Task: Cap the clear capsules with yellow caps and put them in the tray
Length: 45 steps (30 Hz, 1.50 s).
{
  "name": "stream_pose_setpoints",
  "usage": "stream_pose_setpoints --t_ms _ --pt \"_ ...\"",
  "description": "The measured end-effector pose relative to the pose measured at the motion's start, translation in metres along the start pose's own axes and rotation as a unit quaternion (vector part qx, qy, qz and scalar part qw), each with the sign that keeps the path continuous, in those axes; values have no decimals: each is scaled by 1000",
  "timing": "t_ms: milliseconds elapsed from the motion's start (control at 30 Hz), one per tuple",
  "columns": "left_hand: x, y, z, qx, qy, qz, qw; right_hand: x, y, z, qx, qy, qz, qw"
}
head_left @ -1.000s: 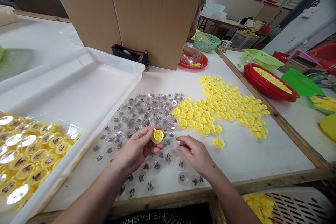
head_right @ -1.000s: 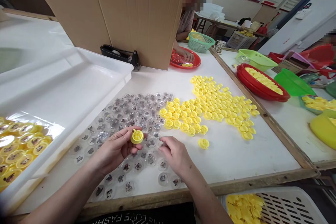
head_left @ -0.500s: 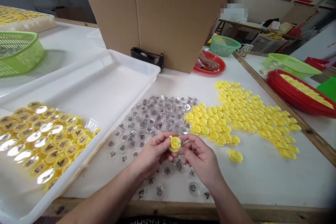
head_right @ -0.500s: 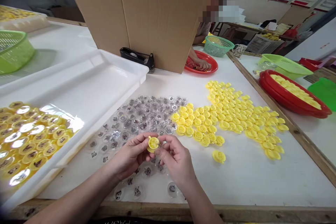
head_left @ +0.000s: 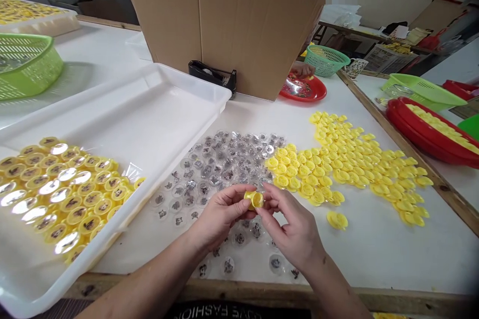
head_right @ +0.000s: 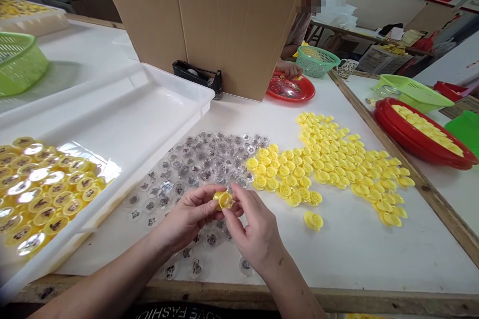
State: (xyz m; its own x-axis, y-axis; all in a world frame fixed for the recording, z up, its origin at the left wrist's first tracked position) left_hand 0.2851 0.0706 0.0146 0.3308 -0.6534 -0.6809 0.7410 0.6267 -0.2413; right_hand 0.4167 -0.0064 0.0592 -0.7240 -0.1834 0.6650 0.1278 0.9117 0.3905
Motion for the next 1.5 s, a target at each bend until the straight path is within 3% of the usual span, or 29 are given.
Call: stream_pose_setpoints --t_ms 333,467,733,1100,1233,1333,1500 --pt "2 -3 5 -49 36 -16 998 -1 9 -9 73 1 -19 997" --pt "1 -5 8 -55 63 -27 996 -1 12 -10 95 -24 4 995" --pt "0 -6 10 -61 73 -16 995 -1 10 -6 72 -42 8 996" --pt "1 -7 7 -10 90 -5 996 4 7 5 32 -135 -45 989" --pt "-1 -5 8 -28 110 -3 994 4 1 13 18 -136 -22 990" --pt "-5 -5 8 -38 136 -2 990 1 -1 12 31 -66 8 997" --pt "-9 -7 8 -7 224 49 973 -15 -2 2 47 114 148 981"
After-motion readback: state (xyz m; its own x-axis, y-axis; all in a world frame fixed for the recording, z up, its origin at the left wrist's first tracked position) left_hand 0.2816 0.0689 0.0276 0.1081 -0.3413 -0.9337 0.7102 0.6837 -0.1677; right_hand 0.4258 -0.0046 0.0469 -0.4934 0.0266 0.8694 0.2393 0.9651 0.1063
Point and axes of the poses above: each hand's wrist, its own y-axis towards the middle knuckle, its own z-axis out of the palm, x = y × z, the point moved 2 cm from there along y, towards the middle knuckle, and after that the axes turned 1 degree about z, right-handed, at the moved point
